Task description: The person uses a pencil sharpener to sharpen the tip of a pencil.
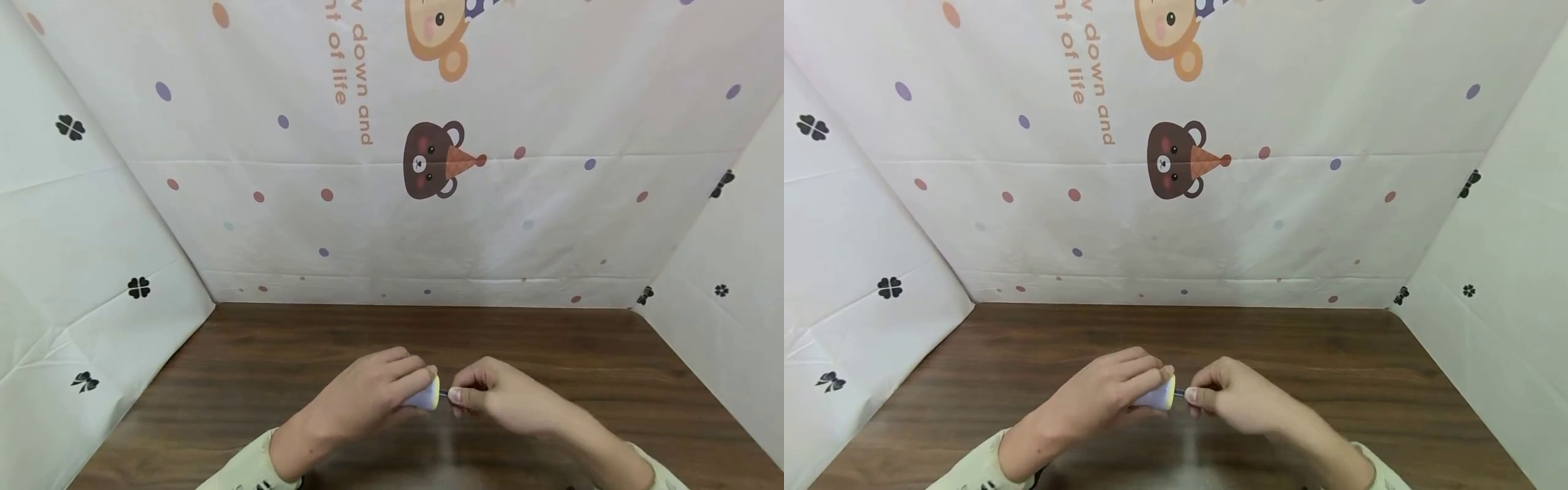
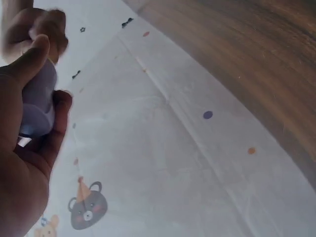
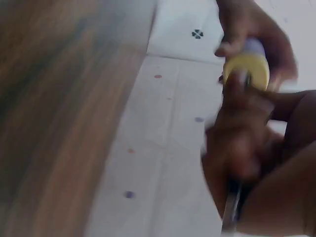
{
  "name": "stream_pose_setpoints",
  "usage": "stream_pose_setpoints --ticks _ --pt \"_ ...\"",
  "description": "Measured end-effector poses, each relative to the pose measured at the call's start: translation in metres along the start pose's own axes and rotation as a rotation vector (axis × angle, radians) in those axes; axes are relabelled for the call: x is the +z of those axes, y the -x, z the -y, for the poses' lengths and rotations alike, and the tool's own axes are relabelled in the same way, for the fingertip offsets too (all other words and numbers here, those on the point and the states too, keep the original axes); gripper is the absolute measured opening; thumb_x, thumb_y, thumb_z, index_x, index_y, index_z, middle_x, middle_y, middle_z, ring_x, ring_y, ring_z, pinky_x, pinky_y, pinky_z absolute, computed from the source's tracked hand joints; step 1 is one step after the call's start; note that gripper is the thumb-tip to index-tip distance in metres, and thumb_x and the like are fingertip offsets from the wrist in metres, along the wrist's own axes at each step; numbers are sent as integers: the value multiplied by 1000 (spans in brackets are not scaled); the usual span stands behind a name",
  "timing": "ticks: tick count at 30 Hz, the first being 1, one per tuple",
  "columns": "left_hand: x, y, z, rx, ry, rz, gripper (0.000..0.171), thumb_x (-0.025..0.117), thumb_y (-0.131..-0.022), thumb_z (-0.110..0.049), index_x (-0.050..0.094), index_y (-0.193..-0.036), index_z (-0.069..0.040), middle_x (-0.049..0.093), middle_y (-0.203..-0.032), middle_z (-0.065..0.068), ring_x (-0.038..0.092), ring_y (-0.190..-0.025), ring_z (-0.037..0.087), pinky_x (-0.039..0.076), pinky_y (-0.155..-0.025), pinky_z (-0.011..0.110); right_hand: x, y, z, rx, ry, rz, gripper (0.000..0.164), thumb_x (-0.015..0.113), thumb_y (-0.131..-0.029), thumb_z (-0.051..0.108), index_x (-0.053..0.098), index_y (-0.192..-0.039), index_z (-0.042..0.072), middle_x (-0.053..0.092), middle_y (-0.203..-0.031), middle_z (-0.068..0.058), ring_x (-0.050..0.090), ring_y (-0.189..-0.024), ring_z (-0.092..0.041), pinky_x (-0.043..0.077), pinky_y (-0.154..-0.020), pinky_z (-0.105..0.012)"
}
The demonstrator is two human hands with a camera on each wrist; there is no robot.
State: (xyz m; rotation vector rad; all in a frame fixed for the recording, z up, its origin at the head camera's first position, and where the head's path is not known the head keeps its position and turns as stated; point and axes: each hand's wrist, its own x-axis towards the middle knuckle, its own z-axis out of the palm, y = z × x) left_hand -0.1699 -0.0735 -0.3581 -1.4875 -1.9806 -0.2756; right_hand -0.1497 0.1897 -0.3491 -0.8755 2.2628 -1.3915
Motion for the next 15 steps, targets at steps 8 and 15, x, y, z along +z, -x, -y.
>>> stream_pose_setpoints --ticks 8,15 --pt "-4 3 5 -375 508 -88 43 89 -88 -38 61 -110 -16 75 -105 -3 61 -74 0 52 -63 14 16 -17 19 -962 1174 -867 24 65 -105 16 75 -84 8 58 -72 4 44 -57 -11 32 -54 -24" --pt "-16 2 7 -437 1263 85 15 76 -98 -7 62 -102 -6 70 -79 10 65 -59 12 56 -48 34 9 -33 29 -1593 1347 -1165 22 68 -95 -5 74 -75 3 56 -63 -2 42 -54 -17 23 -57 -25"
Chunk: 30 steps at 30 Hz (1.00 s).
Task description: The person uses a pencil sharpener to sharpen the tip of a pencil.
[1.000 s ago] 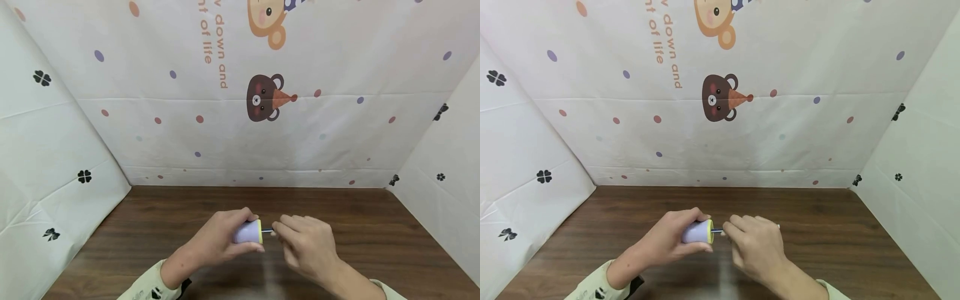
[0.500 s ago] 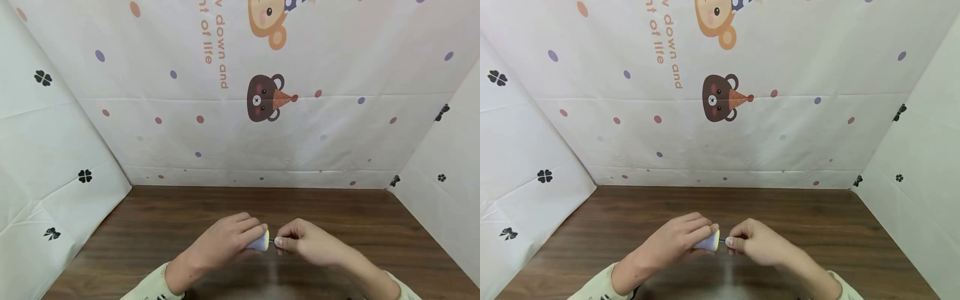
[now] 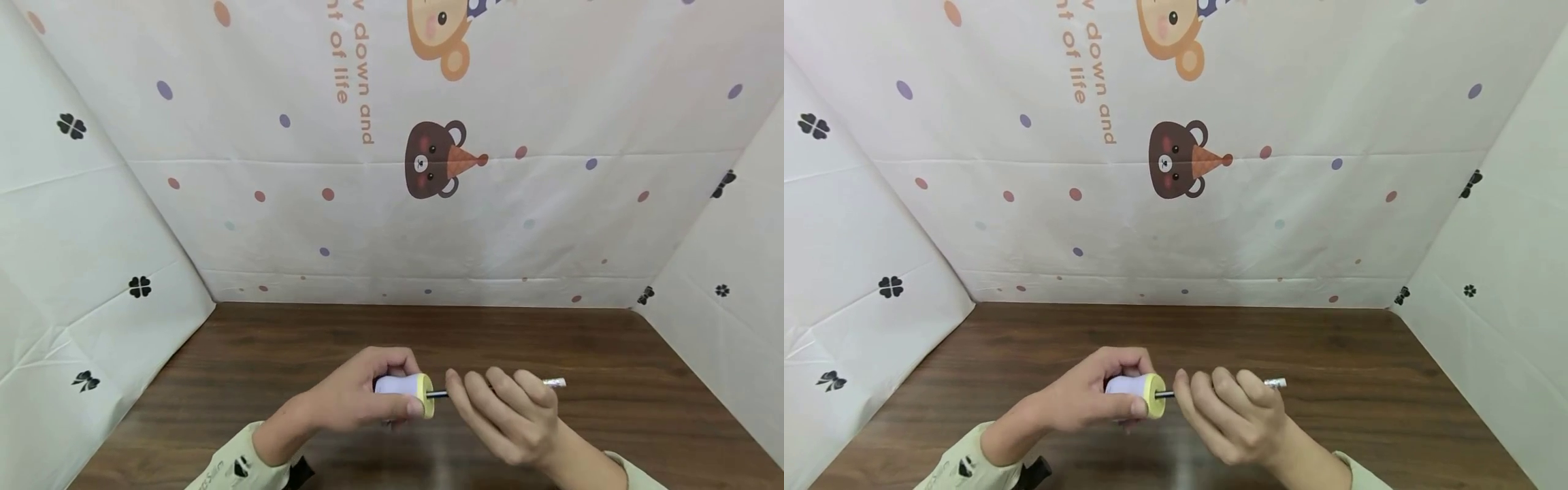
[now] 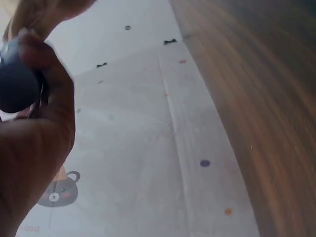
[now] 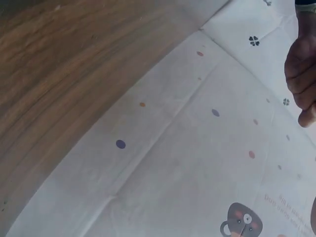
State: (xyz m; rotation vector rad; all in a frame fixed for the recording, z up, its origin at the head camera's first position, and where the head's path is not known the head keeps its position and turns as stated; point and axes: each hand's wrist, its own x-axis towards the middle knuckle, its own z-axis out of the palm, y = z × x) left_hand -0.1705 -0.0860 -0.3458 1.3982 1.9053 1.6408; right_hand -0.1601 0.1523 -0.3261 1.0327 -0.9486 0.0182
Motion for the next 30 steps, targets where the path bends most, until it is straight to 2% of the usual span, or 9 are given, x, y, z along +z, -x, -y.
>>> stream_pose_setpoints --ticks 3,9,13,16,19,21,24,27,30 --pt "-1 0 -2 -26 2 21 15 77 -97 -8 62 -101 -6 70 -78 10 66 -58 15 57 -48 36 -3 0 4 33 -29 37 23 65 -96 -4 74 -75 2 57 -64 -3 40 -54 -16 24 -56 -25" --pt "0 2 -1 45 -466 -129 36 90 -88 -36 62 -106 -21 73 -96 -11 63 -69 -1 54 -56 19 -16 -1 21 341 -131 373 24 59 -96 6 71 -76 6 58 -69 3 41 -54 -12 27 -48 -22" --pt "2 2 4 201 -845 -134 49 90 -85 -43 62 -113 -15 73 -103 -6 64 -79 0 53 -67 14 -31 0 31 804 -358 804 22 71 -93 18 66 -74 25 47 -65 17 38 -53 2 27 -46 -17" --pt "3 0 9 327 -1089 -91 55 90 -85 -46 62 -117 -11 70 -102 -5 64 -85 4 54 -75 17 -34 6 23 1290 -838 1080 26 73 -96 20 65 -71 22 42 -62 19 31 -51 5 26 -45 -18" --pt "4 -2 15 411 -1219 -37 54 89 -85 -46 63 -117 -11 67 -100 -6 63 -86 7 55 -78 19 -32 18 10 1760 -1343 1168 34 64 -103 17 64 -76 -3 39 -57 10 26 -48 -2 22 -42 -22" --pt "4 -2 18 421 -1259 -20 53 88 -86 -46 64 -118 -11 66 -100 -7 62 -87 8 54 -78 20 -29 26 9 1867 -1467 1155 37 62 -104 15 62 -80 -13 42 -59 6 28 -50 -5 23 -44 -23" --pt "2 -2 22 363 -1249 -44 53 87 -88 -47 64 -120 -11 67 -102 -6 63 -88 7 55 -79 20 -28 28 16 1636 -1211 1133 28 67 -102 17 69 -78 4 48 -62 11 37 -54 -2 32 -48 -22" --pt "-2 -1 22 268 -1105 -116 53 88 -88 -46 63 -120 -12 69 -103 -6 62 -85 4 54 -75 18 -26 26 27 1145 -722 986 21 73 -99 20 73 -78 24 53 -68 17 43 -57 2 36 -51 -18" --pt "-6 -2 21 212 -869 -175 48 89 -87 -42 63 -115 -14 72 -104 -5 61 -79 1 52 -70 15 -17 25 26 619 -341 651 19 70 -99 14 76 -82 15 58 -70 10 44 -53 -4 31 -47 -18"
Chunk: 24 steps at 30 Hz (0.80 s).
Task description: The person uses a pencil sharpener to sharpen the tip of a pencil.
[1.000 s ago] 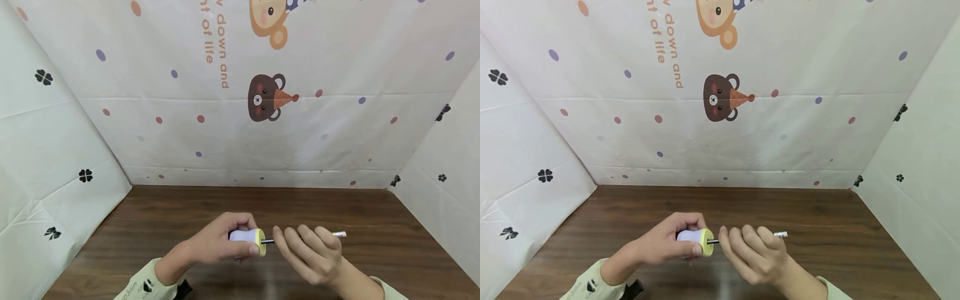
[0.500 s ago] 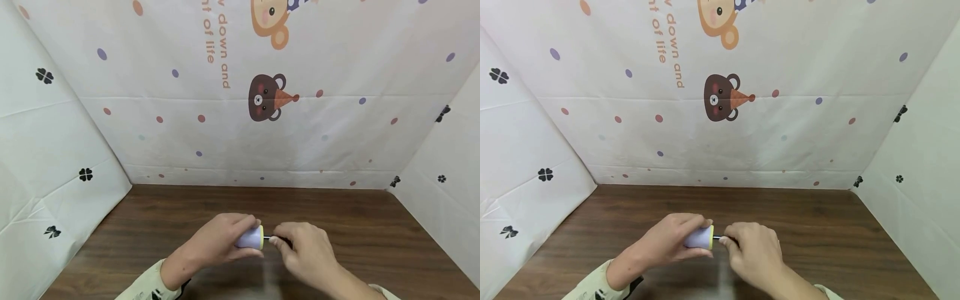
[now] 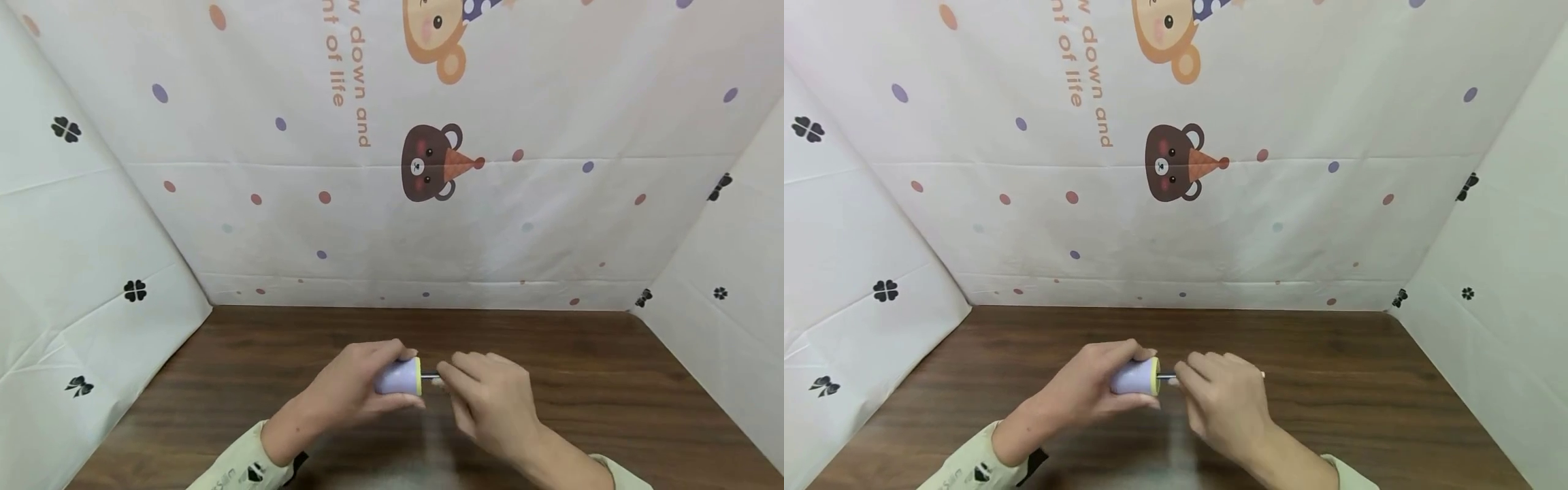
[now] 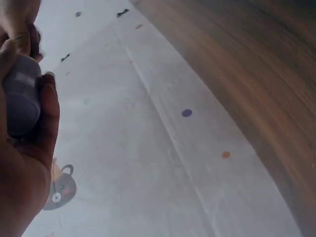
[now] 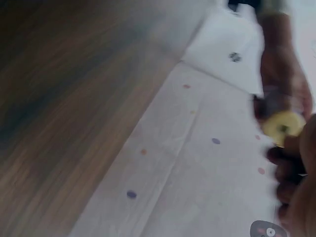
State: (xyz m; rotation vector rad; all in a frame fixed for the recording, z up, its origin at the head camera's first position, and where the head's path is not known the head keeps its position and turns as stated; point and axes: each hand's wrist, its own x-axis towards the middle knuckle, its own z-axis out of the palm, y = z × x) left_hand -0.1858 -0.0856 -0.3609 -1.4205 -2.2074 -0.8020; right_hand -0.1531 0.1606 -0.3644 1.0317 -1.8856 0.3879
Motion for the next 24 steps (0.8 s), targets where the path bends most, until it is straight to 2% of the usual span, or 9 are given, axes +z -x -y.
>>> stream_pose_setpoints --ticks 3,6,10,13,15,17,19,21,24 --pt "-5 -1 -1 -75 255 8 39 90 -88 -36 62 -110 -17 74 -102 -6 63 -74 -1 54 -63 15 2 -15 -7 -387 240 -356 25 63 -101 2 76 -81 1 62 -69 -1 44 -51 -13 30 -46 -20" --pt "-8 0 -4 -187 512 93 28 87 -91 -30 64 -104 -19 74 -91 -8 63 -66 1 56 -54 24 2 -28 -11 -587 309 -561 23 65 -96 -8 76 -76 -2 58 -64 -3 39 -50 -12 28 -47 -19" --pt "-9 2 -7 -337 795 198 19 81 -95 -21 63 -95 -15 69 -74 -4 63 -54 11 57 -46 42 0 -34 -10 -672 292 -617 23 64 -93 -11 75 -75 -3 54 -62 -2 34 -50 -10 23 -47 -18" --pt "-9 1 -8 -323 775 188 21 83 -94 -22 63 -95 -15 70 -75 -4 64 -54 11 57 -46 41 0 -29 -9 -642 279 -576 23 62 -93 -10 74 -75 -3 54 -63 -2 34 -51 -10 20 -48 -18" --pt "-9 1 -10 -257 633 139 25 86 -92 -28 63 -97 -18 72 -82 -8 64 -58 6 57 -49 32 0 -26 -6 -564 245 -512 24 60 -94 -7 73 -75 -1 55 -64 -1 35 -51 -9 20 -48 -18" --pt "-10 0 -11 -167 418 81 33 89 -89 -36 63 -102 -20 74 -92 -10 62 -65 -1 54 -54 20 0 -18 -1 -407 178 -389 26 58 -96 -1 72 -75 3 54 -65 2 36 -51 -8 21 -47 -17" --pt "-11 0 -11 -36 178 41 40 89 -88 -42 63 -106 -18 74 -98 -10 62 -72 -3 52 -61 13 -2 -10 9 -155 41 -188 23 65 -95 8 69 -73 13 51 -65 9 36 -51 -1 23 -46 -14" --pt "-12 1 -10 94 -45 17 48 89 -86 -45 63 -111 -15 72 -101 -8 62 -78 -2 52 -68 11 -6 -3 16 162 -166 88 27 71 -96 16 65 -71 23 47 -64 16 36 -51 4 28 -45 -15" --pt "-9 2 -7 287 -293 13 52 86 -88 -49 64 -116 -11 70 -101 -7 64 -84 3 54 -76 13 -11 2 16 626 -656 476 30 73 -97 21 62 -69 18 43 -60 17 32 -50 4 27 -43 -19"
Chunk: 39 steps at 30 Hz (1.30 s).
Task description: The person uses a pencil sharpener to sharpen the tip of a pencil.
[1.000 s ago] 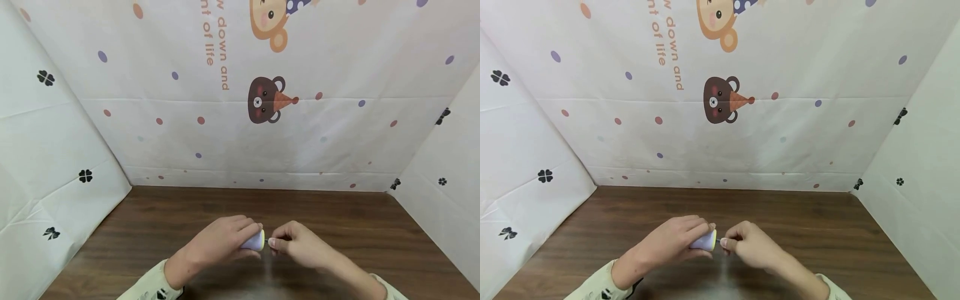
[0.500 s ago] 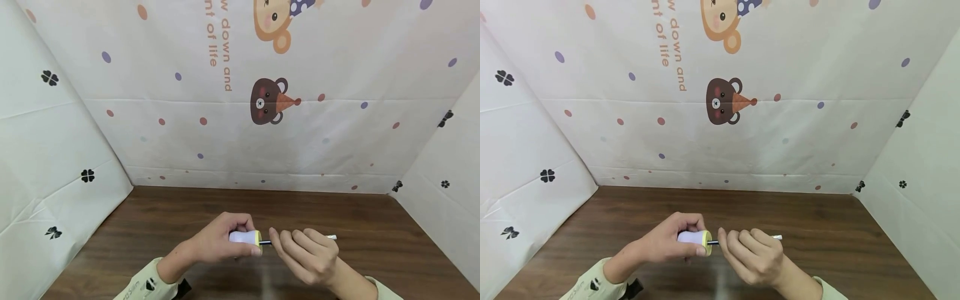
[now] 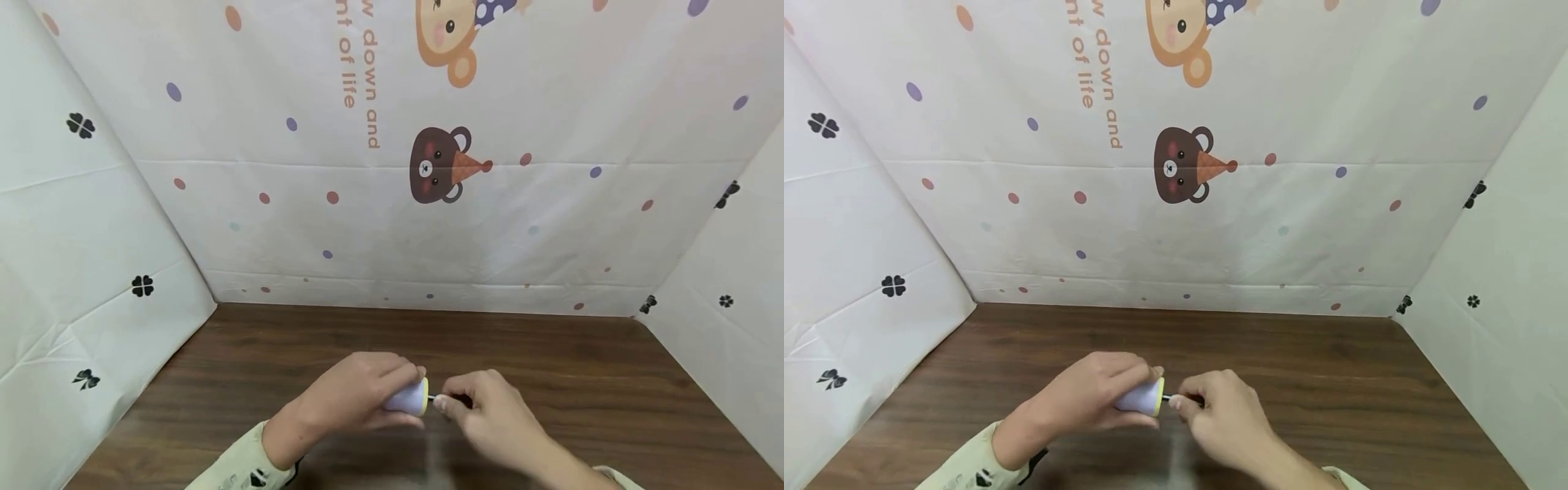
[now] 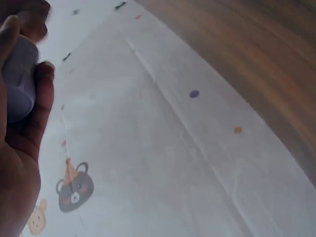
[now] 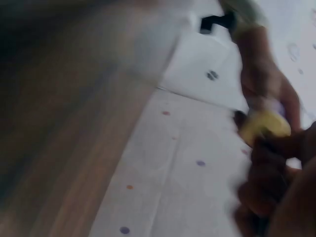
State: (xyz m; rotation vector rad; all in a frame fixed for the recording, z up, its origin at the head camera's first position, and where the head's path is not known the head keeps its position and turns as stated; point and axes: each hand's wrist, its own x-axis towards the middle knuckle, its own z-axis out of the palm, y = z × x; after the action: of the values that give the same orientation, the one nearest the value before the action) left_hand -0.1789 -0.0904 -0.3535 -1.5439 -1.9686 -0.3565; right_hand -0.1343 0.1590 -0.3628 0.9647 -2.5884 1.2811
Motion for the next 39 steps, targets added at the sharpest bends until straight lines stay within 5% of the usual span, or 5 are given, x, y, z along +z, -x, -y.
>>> stream_pose_setpoints --ticks 7,15,23,32,39 --pt "11 3 1 69 -82 70 54 88 -86 -46 66 -120 -11 68 -102 -7 64 -87 7 55 -78 19 -8 -5 -13 320 -440 312 44 60 -106 20 54 -73 -8 39 -57 9 22 -46 -4 18 -40 -23" --pt "3 7 4 -335 406 -3 47 92 -84 -40 61 -110 -17 75 -107 -6 64 -77 -1 54 -65 15 -1 -21 -3 -865 853 -591 26 62 -104 12 70 -79 10 53 -68 5 41 -52 -7 29 -47 -20" --pt "-4 -1 -2 -554 963 104 23 83 -94 -24 63 -99 -15 69 -80 -6 62 -58 3 57 -48 32 -17 -41 -6 -1379 974 -937 24 63 -93 -10 74 -76 1 56 -64 -2 39 -51 -12 30 -48 -20" --pt "0 -1 -5 -322 367 54 46 88 -88 -45 60 -110 -15 72 -97 -8 60 -72 -3 50 -61 12 1 -14 -2 -654 663 -480 32 66 -101 20 59 -69 18 43 -64 13 32 -52 0 22 -46 -16" --pt "2 -1 -5 -22 -83 122 52 83 -89 -54 60 -112 -13 64 -95 -8 61 -80 5 53 -71 19 -9 -11 -6 311 -431 307 47 59 -106 20 45 -70 -6 37 -60 8 24 -49 -5 19 -44 -24"
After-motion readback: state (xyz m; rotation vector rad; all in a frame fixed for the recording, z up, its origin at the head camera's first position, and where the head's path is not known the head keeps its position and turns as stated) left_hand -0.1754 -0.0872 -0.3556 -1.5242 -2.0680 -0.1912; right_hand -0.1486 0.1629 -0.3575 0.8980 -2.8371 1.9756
